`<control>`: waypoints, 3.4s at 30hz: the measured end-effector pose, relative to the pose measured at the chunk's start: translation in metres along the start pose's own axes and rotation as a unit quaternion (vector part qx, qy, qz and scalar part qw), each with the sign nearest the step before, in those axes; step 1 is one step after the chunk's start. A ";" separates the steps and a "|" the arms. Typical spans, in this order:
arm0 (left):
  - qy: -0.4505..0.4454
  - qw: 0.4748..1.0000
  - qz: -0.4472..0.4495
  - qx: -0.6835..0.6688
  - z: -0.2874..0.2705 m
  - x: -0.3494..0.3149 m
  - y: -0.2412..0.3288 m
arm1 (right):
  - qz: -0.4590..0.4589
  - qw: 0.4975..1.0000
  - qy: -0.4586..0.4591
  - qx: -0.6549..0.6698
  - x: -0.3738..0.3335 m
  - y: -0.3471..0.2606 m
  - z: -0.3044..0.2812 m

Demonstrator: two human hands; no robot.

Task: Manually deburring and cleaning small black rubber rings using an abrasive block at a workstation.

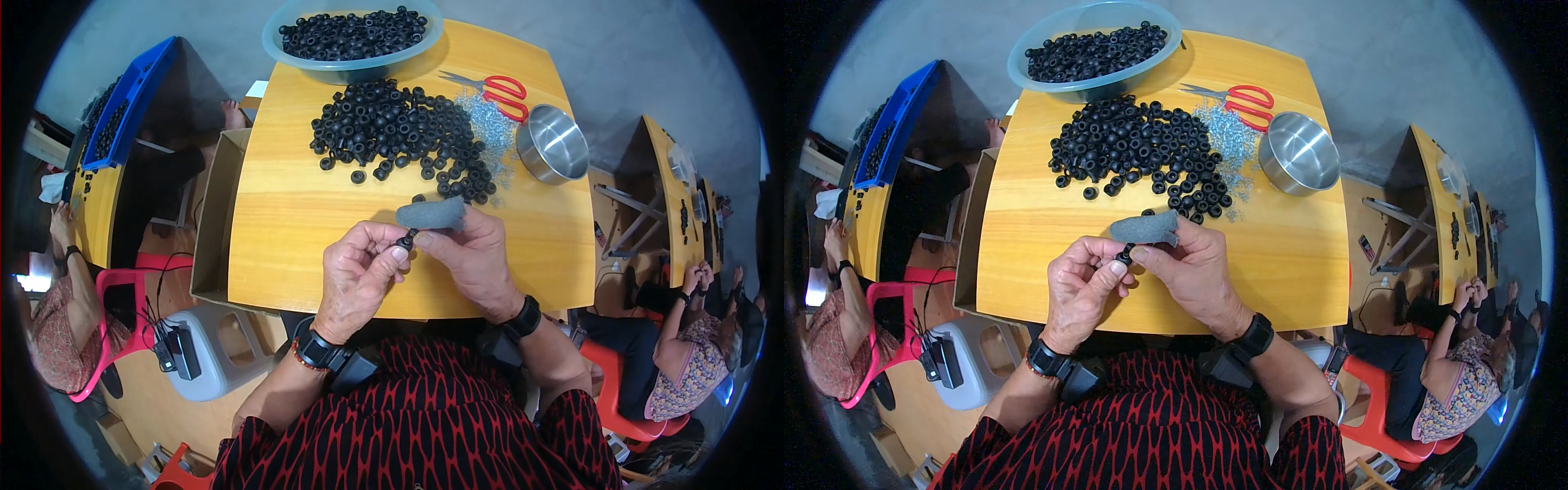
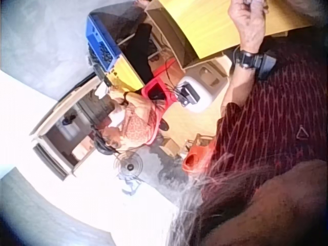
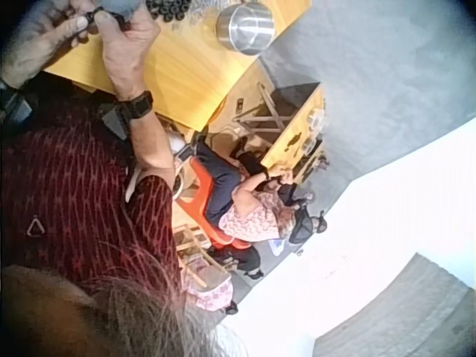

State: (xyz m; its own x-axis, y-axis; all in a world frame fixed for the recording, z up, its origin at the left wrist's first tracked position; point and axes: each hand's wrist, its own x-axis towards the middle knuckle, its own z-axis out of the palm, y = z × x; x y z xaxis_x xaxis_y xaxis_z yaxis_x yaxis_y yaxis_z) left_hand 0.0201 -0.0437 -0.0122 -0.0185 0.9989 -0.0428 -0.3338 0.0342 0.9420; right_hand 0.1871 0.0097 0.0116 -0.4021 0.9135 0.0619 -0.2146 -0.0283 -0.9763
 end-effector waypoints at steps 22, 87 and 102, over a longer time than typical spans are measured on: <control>-0.023 0.994 -0.050 -0.092 -0.011 0.006 0.002 | -0.048 0.993 -0.002 -0.107 0.005 0.002 -0.001; -0.051 0.974 -0.111 -0.192 0.016 -0.007 0.004 | -0.290 0.823 -0.016 -0.488 -0.036 -0.015 -0.009; -0.045 0.980 -0.083 -0.174 0.014 -0.007 -0.002 | -0.288 0.826 -0.021 -0.484 -0.026 -0.015 -0.007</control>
State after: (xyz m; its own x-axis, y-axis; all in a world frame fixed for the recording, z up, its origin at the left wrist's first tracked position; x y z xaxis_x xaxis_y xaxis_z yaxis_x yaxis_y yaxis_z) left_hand 0.0343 -0.0500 -0.0089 0.1412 0.9797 -0.1420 -0.6259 0.1995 0.7539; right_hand 0.2069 -0.0110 0.0233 -0.5161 0.6470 0.5612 0.4237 0.7623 -0.4892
